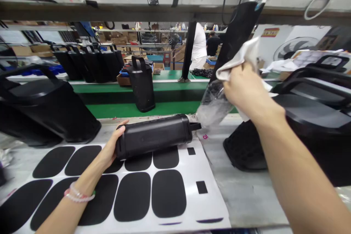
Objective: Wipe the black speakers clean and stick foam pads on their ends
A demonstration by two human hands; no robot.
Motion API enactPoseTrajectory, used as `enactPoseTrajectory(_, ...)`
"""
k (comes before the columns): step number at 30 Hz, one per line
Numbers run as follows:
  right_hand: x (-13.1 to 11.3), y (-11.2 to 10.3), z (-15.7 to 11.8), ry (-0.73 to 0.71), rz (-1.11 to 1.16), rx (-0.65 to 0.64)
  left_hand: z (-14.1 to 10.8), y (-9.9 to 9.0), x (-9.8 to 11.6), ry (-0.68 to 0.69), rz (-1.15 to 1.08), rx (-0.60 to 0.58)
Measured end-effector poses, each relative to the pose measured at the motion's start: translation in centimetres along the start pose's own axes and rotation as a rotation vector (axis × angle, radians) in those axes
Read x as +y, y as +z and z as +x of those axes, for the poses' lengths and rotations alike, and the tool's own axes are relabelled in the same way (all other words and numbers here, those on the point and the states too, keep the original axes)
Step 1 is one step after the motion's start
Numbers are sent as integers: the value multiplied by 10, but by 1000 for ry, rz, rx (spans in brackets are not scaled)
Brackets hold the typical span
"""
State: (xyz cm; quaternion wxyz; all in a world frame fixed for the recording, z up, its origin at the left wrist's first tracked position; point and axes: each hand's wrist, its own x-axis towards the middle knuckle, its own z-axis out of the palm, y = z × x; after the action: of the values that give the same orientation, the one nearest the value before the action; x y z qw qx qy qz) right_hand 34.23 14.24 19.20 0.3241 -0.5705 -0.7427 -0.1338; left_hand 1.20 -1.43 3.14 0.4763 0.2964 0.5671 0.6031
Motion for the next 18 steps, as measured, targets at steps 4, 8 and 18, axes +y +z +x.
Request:
enactPoseTrajectory(4, 5, 18, -8, -1, -4, -23, 1, -1, -3, 21, 1, 16)
enactPoseTrajectory(8, -23, -6, -30, 29, -185, 35, 3, -2, -4, 29, -5, 35)
enactPoseTrajectory(18, -141, 103, -202, -399, 68, -14, 6, 8, 4, -13, -9, 103)
